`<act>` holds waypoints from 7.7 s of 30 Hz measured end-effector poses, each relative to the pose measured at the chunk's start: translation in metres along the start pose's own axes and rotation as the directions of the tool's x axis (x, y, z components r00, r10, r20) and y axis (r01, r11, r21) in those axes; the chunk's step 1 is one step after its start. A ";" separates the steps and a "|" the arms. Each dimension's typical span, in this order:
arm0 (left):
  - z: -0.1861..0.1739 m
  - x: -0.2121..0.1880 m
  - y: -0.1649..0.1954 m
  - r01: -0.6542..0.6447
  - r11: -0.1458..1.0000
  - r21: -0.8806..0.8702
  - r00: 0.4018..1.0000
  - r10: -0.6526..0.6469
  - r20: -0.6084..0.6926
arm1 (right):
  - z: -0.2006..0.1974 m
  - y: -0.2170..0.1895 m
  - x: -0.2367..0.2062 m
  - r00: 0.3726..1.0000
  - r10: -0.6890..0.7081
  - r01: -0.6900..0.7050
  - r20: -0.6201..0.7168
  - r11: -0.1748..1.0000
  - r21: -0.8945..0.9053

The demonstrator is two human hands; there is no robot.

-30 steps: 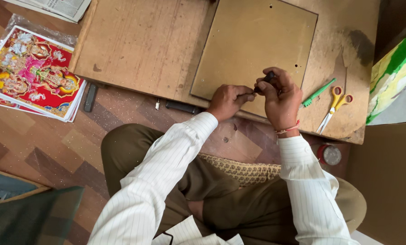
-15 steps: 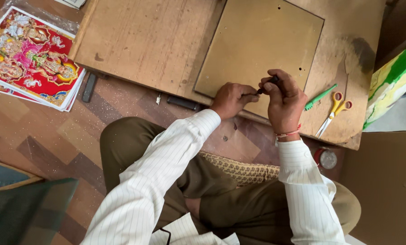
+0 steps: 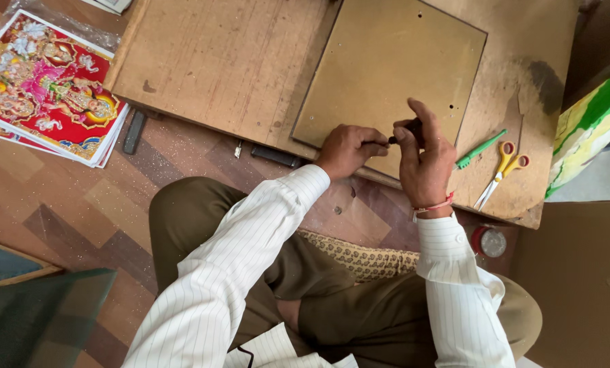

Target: The person sits on the floor at a low workbench and fastens small nails along the edge of a square frame backing board, using a small hand tool to drive each fastener in. They reposition and turn the board between fasteners and work along its edges.

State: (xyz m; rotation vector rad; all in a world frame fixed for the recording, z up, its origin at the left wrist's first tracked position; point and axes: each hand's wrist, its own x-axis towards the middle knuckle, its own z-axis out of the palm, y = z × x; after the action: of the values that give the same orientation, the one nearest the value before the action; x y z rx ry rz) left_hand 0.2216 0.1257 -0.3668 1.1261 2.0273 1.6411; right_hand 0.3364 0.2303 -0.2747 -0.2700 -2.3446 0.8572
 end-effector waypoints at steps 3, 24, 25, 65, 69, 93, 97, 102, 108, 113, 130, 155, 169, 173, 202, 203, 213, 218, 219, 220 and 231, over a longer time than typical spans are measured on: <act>0.002 0.001 -0.001 -0.015 1.000 -0.025 1.000 0.014 -0.015 | -0.001 0.000 0.001 0.999 0.047 -0.047 0.026 0.999 0.009; 0.003 -0.004 0.013 -0.050 0.994 0.101 0.999 0.050 0.001 | 0.012 0.000 -0.005 0.941 0.241 -0.236 -0.237 0.970 0.051; 0.003 -0.005 0.014 -0.067 0.991 0.113 0.998 0.068 -0.006 | 0.011 -0.002 -0.004 0.944 0.236 -0.235 -0.229 0.972 0.032; -0.001 0.002 0.008 0.015 1.000 -0.006 0.998 -0.015 0.062 | -0.010 0.013 0.002 0.968 0.184 -0.236 0.172 0.903 0.359; 0.000 0.003 0.005 -0.027 1.000 0.014 0.998 0.026 0.059 | -0.001 0.014 -0.001 0.974 0.226 -0.226 0.031 0.934 0.275; 0.002 0.003 0.007 -0.018 1.000 -0.024 0.997 0.020 0.073 | 0.001 0.008 -0.004 0.971 0.232 -0.209 -0.059 0.942 0.264; 0.002 0.003 0.002 -0.027 0.996 -0.090 0.997 0.034 0.070 | 0.006 0.017 -0.007 0.963 0.250 -0.214 -0.100 0.937 0.277; 0.005 0.003 0.002 -0.005 0.996 -0.087 0.997 0.012 0.074 | 0.005 0.013 -0.008 0.956 0.261 -0.234 -0.135 0.954 0.189; 0.008 0.001 0.004 0.013 0.999 -0.052 0.999 -0.011 0.042 | -0.003 0.014 -0.010 0.995 0.096 -0.093 -0.006 0.976 0.198; 0.003 0.003 0.003 -0.035 0.995 -0.089 0.997 0.041 0.069 | 0.004 0.026 -0.009 0.962 0.257 -0.227 -0.091 0.940 0.256; 0.008 0.005 -0.012 -0.097 0.983 -0.157 0.995 0.096 -0.008 | 0.008 0.007 -0.013 0.961 0.146 -0.150 -0.235 0.989 0.000; -0.008 -0.030 0.013 -0.064 0.985 0.161 0.996 0.073 -0.051 | -0.004 0.015 -0.022 0.993 -0.009 0.001 -0.114 0.998 -0.067; -0.002 0.000 0.014 -0.141 0.990 -0.025 0.990 0.141 0.025 | 0.004 0.010 -0.017 0.994 0.059 -0.053 -0.088 0.997 0.063; -0.001 0.001 0.012 -0.137 0.990 -0.023 0.990 0.138 0.026 | 0.002 0.009 -0.016 0.997 0.045 -0.043 -0.063 0.999 0.027; 0.004 -0.003 0.009 -0.053 0.997 -0.062 0.998 0.054 0.026 | -0.005 0.001 -0.017 0.993 0.108 -0.102 -0.053 0.990 0.092; 0.004 -0.002 0.009 -0.045 0.997 -0.067 0.998 0.048 0.030 | -0.005 0.001 -0.016 0.991 0.118 -0.112 -0.059 0.989 0.095; 0.006 -0.003 0.009 -0.035 0.999 -0.030 0.999 0.036 0.023 | 0.003 0.009 -0.017 0.979 0.147 -0.118 -0.144 0.974 0.193; 0.008 -0.003 0.007 -0.073 0.996 0.048 0.997 0.072 0.025 | -0.010 0.016 -0.009 0.981 0.159 -0.189 0.110 0.905 0.381; 0.009 -0.003 0.006 -0.038 0.999 -0.006 0.999 0.038 0.022 | -0.011 0.017 -0.008 0.973 0.142 -0.211 0.181 0.865 0.455; 0.009 -0.002 0.006 -0.003 0.998 -0.058 1.000 0.004 0.021 | -0.011 0.017 -0.008 0.970 0.156 -0.229 0.186 0.848 0.479; 0.015 0.000 0.019 -0.063 0.988 0.138 0.992 0.078 -0.103 | 0.003 0.026 -0.011 0.954 0.298 -0.286 0.023 0.889 0.358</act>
State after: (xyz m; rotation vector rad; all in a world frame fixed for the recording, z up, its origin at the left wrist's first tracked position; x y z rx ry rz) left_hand 0.2389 0.1370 -0.3539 1.1903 2.2199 1.6531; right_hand 0.3426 0.2446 -0.2979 -0.4860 -2.0941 1.3946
